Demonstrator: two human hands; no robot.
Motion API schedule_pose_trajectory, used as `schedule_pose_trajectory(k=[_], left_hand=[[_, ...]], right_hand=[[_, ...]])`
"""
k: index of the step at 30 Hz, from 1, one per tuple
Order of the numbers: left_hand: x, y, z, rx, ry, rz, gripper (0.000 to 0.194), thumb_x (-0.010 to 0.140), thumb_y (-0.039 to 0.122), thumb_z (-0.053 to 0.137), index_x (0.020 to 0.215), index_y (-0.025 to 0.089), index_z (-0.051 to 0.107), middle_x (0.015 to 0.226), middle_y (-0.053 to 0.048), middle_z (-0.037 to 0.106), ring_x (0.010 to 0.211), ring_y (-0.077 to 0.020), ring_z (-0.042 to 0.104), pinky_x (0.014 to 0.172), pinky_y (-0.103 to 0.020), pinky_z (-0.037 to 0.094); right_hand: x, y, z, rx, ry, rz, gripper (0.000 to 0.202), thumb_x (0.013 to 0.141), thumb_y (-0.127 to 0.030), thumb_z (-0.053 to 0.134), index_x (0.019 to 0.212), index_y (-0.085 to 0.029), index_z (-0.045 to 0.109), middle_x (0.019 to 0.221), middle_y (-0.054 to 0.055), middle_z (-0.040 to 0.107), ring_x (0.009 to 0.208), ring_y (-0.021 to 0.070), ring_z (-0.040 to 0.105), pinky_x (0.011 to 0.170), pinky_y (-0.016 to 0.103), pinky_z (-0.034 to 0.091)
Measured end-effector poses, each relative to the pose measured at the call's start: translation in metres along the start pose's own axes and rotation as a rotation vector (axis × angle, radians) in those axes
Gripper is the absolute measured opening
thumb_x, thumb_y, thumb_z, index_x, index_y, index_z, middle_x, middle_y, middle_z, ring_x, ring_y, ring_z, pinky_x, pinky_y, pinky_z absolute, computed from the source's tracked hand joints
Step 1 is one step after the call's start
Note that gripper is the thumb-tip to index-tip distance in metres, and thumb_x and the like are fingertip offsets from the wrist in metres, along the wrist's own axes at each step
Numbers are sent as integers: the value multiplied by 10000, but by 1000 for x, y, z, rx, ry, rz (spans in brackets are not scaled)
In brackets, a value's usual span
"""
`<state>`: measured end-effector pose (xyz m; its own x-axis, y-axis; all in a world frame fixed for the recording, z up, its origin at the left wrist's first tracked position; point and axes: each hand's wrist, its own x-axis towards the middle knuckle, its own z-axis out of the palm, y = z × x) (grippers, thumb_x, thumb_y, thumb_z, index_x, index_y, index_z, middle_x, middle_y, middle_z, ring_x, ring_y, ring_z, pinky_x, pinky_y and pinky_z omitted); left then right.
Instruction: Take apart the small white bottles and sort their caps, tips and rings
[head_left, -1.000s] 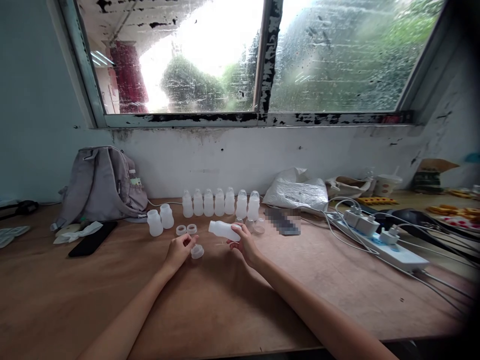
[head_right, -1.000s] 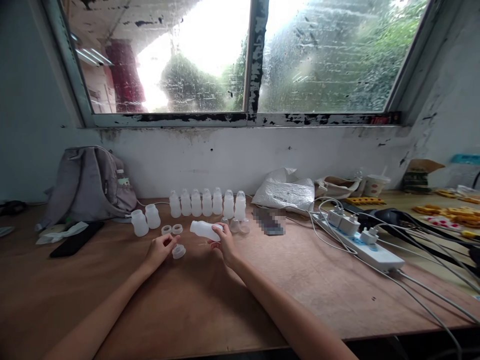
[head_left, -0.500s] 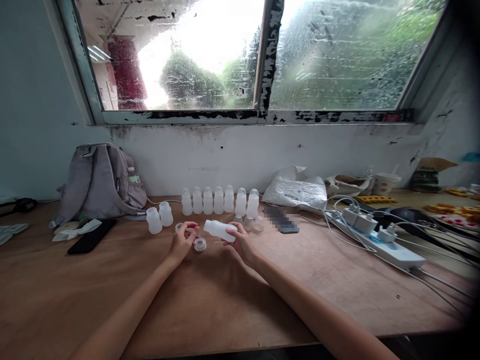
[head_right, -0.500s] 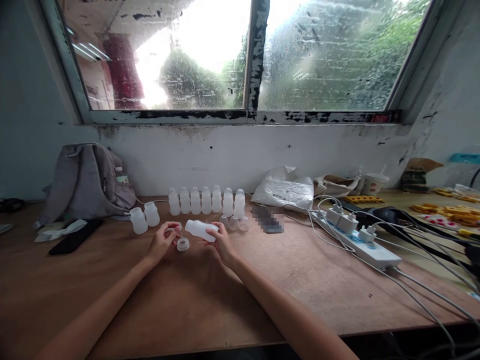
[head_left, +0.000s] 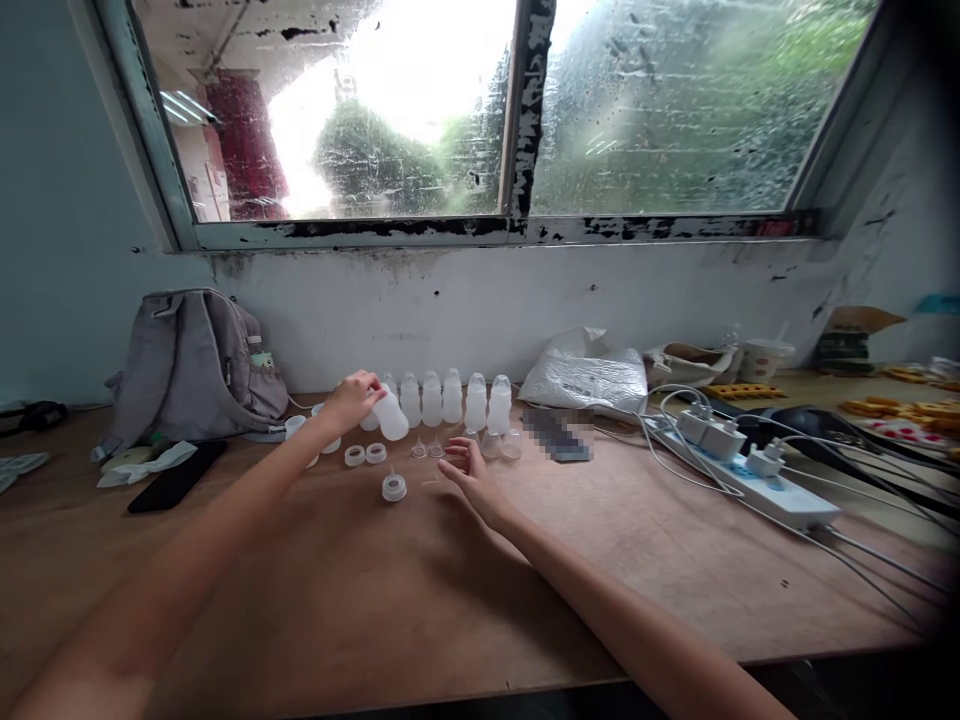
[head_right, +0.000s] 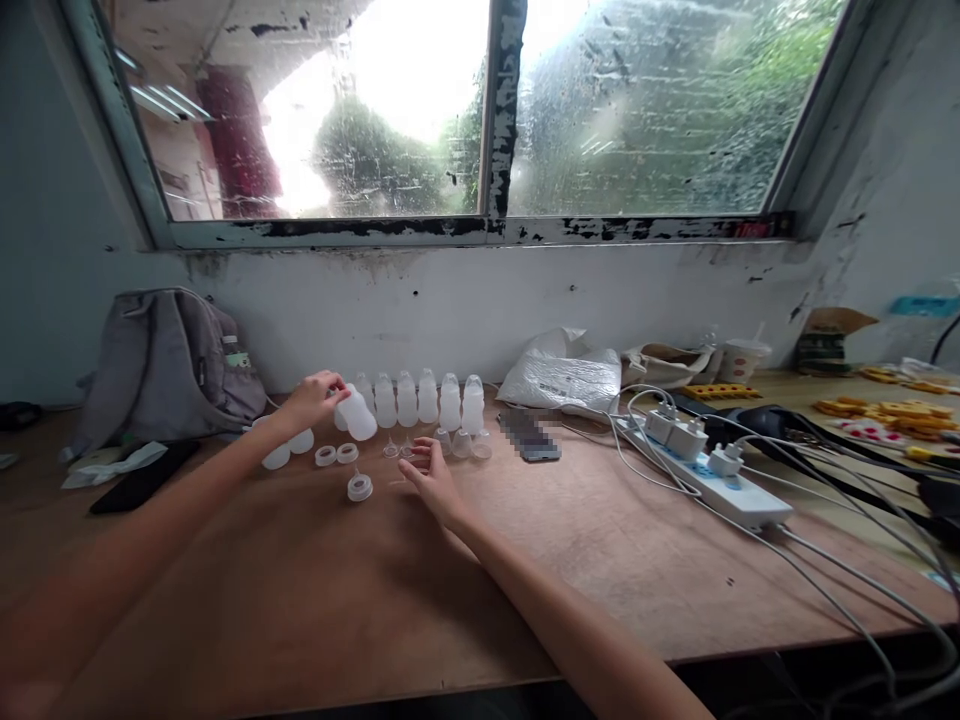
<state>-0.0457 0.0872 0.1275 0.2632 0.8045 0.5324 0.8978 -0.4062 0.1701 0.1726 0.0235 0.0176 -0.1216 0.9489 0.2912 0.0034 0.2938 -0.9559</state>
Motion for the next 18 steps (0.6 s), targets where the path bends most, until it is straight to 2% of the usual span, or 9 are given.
schedule_pose_trajectory(k=[3, 7, 13, 18], left_hand=[[13, -24, -3, 241, -50, -62, 189, 787, 304, 433, 809, 174, 568, 875, -55, 562, 778, -181, 540, 681, -259, 372], [17, -45, 12, 396, -113, -164, 204, 802, 277, 408, 838, 149, 562, 893, -91, 571, 794, -206, 552, 684, -274, 367], [9, -57, 44, 445, -117, -226, 220, 810, 180, 360, 861, 91, 554, 896, -142, 576, 831, -240, 548, 712, -316, 356], [8, -60, 53, 473, -117, -239, 213, 814, 180, 359, 882, 96, 542, 909, -136, 578, 877, -237, 530, 750, -322, 349]], right_hand=[[-1, 5, 1, -91, -37, -41, 384, 703, -356, 538, 1020, -214, 376, 1022, 58, 447, 775, 124, 536, 709, 306, 459], [-2, 11, 2, -186, -51, -76, 368, 716, -338, 521, 1029, -213, 373, 1029, 61, 442, 744, 119, 533, 690, 310, 464], [-1, 13, -1, -279, -40, -88, 359, 720, -326, 509, 1033, -205, 383, 1026, 67, 447, 766, 132, 519, 688, 320, 466], [0, 15, -2, -326, -52, -95, 348, 722, -315, 501, 1031, -201, 388, 1031, 70, 444, 763, 130, 515, 681, 312, 466]])
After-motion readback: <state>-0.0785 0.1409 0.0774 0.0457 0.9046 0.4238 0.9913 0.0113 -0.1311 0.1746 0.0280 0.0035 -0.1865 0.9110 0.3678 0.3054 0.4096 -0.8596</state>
